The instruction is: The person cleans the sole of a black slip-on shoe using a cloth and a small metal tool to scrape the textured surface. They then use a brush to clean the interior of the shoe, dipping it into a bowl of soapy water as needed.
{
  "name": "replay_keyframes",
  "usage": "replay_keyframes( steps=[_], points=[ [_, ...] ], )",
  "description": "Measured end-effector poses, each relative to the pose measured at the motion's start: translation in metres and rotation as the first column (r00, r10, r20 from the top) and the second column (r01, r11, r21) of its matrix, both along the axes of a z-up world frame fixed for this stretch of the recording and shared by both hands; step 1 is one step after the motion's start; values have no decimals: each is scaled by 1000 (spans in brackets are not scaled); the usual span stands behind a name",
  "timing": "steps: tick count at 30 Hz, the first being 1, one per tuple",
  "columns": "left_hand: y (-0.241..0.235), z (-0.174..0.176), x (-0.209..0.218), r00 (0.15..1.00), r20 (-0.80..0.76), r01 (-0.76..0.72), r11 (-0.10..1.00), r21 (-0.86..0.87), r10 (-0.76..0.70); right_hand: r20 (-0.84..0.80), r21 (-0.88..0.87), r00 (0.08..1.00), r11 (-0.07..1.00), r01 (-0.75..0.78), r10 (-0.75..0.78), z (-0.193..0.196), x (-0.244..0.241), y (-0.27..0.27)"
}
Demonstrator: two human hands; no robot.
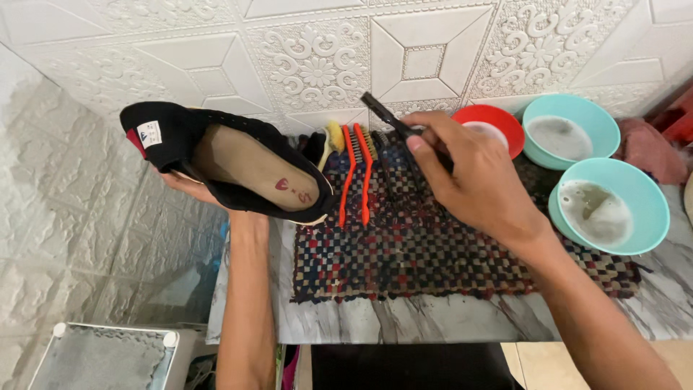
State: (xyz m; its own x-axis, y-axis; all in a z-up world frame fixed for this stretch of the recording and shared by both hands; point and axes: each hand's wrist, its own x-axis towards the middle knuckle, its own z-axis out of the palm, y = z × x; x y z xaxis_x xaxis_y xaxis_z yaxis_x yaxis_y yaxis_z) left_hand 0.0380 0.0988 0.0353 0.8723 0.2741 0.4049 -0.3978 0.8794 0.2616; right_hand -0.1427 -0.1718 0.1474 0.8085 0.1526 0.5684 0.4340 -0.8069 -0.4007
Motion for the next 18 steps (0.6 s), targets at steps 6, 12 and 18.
replay_keyframes(
  steps=[6, 12, 18],
  points=[
    [6, -9, 3, 987, 79, 144, 988, -47, -140, -60, -31, 998, 999, -36, 34, 0, -5, -3],
    [-1, -47, 31, 994, -6, -107, 989, -100, 107, -25, 12, 983, 983, -181, 181, 3, -7, 16],
    [-74, -1, -36, 909, -238, -273, 920, 281, 343, 15, -213, 990, 968, -131, 137, -43, 6, 68]
  ],
)
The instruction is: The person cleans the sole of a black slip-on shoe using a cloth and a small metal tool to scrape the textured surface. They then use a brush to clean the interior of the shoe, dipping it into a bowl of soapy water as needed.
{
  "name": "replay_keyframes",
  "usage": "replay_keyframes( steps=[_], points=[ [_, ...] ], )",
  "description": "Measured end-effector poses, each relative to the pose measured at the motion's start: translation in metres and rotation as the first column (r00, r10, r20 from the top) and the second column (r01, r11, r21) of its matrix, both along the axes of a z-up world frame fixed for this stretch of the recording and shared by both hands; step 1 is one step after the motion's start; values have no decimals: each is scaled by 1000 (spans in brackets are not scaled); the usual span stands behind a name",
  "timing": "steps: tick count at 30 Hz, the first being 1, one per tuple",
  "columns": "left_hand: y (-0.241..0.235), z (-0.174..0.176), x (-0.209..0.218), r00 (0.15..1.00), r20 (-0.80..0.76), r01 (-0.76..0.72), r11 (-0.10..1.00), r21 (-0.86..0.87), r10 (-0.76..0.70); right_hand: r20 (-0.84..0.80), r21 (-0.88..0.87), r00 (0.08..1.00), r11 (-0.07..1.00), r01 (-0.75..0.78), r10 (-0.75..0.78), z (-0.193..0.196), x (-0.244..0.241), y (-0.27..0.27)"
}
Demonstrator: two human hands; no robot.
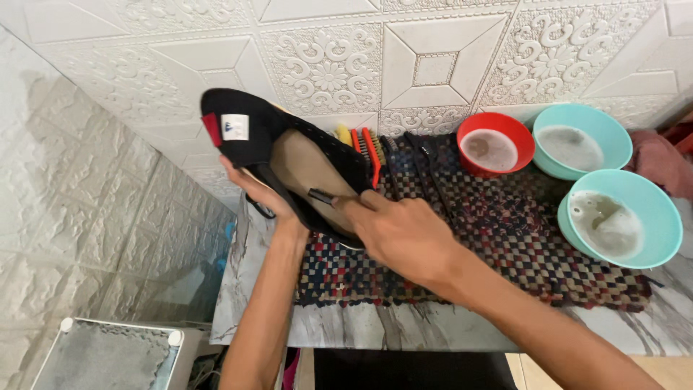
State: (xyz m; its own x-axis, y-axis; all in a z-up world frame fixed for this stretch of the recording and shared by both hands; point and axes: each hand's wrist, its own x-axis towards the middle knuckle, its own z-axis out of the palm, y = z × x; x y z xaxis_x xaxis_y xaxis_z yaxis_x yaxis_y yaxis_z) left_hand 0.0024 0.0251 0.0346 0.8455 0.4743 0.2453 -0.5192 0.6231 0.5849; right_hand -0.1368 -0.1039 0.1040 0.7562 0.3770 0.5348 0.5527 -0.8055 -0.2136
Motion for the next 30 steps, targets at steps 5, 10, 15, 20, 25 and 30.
replay_keyframes(
  steps=[5, 10, 15, 20, 25, 30],
  points=[
    [-23, -44, -2, 870, 89, 485, 809, -331, -485, 26, -160, 958, 945, 285, -285, -16, 51, 21],
    [-11, -21, 6, 914, 106, 404, 858, -319, -391, -241, -159, 960, 982, 105, -142, -11, 11, 27],
    [-16, -3, -11, 929, 72, 367, 876, -313, -363, -123, -181, 966, 962, 205, -229, -15, 49, 20],
    [-13, 12, -24, 978, 90, 206, 952, -225, -190, -321, -170, 941, 984, 53, -106, -2, 25, 21],
    [-3, -61, 45, 989, 83, 145, 938, -316, -125, -274, -159, 953, 983, 87, -128, 7, 25, 27],
    [8, -33, 3, 997, -44, 59, 998, -36, -61, -189, -205, 970, 972, 111, -151, -12, 50, 19]
  ],
)
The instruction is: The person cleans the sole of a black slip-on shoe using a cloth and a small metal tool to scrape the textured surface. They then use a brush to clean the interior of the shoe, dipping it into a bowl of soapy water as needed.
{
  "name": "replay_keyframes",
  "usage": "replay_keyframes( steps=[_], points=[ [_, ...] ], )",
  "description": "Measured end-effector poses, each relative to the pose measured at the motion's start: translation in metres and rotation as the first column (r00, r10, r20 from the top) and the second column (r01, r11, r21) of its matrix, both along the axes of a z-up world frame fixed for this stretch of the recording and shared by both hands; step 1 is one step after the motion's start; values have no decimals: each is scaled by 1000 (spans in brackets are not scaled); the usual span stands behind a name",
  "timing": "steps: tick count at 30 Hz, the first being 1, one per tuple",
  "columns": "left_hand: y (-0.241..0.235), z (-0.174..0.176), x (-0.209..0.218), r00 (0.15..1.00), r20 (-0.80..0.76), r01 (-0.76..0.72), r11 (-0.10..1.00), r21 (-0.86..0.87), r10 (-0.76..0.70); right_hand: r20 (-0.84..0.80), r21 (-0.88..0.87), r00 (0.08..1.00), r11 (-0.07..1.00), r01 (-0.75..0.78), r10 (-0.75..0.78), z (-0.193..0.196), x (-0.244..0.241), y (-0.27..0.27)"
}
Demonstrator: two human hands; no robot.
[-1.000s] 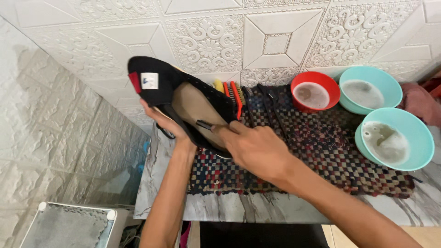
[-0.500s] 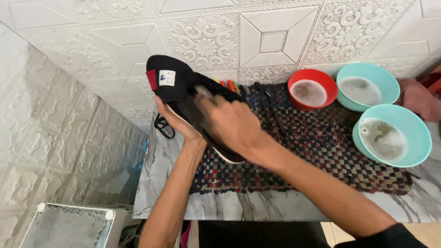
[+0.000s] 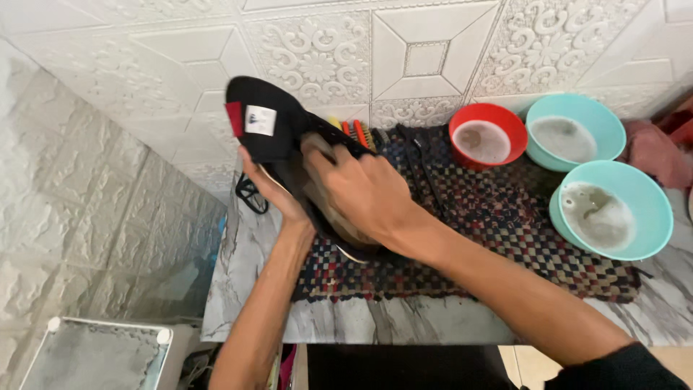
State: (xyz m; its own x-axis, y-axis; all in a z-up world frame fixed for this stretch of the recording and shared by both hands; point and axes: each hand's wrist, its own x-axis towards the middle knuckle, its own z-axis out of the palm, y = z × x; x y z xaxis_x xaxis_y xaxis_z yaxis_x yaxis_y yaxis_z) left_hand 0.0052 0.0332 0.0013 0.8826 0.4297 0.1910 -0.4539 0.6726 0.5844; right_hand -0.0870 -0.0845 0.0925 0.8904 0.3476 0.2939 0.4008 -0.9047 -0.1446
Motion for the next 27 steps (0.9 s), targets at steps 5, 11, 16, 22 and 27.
replay_keyframes(
  steps=[5, 11, 16, 22, 27],
  points=[
    [0, -10, 20, 999, -27, 37, 994, 98, -34, -138, 79, 990, 996, -28, 39, 13, -18, 9],
    [-19, 5, -4, 954, 79, 298, 917, -265, -288, -21, 45, 997, 996, 80, -79, 10, 7, 1],
    [22, 7, 9, 977, 106, 189, 982, -16, -186, -312, 325, 941, 945, -24, 131, 25, -41, -16],
    [20, 28, 10, 933, 109, 359, 877, -319, -343, -171, 324, 985, 944, 59, -3, 67, -67, -116],
    [21, 21, 16, 976, 40, 215, 927, -308, -214, -127, 31, 892, 897, 440, -433, 79, -88, -187]
  ],
)
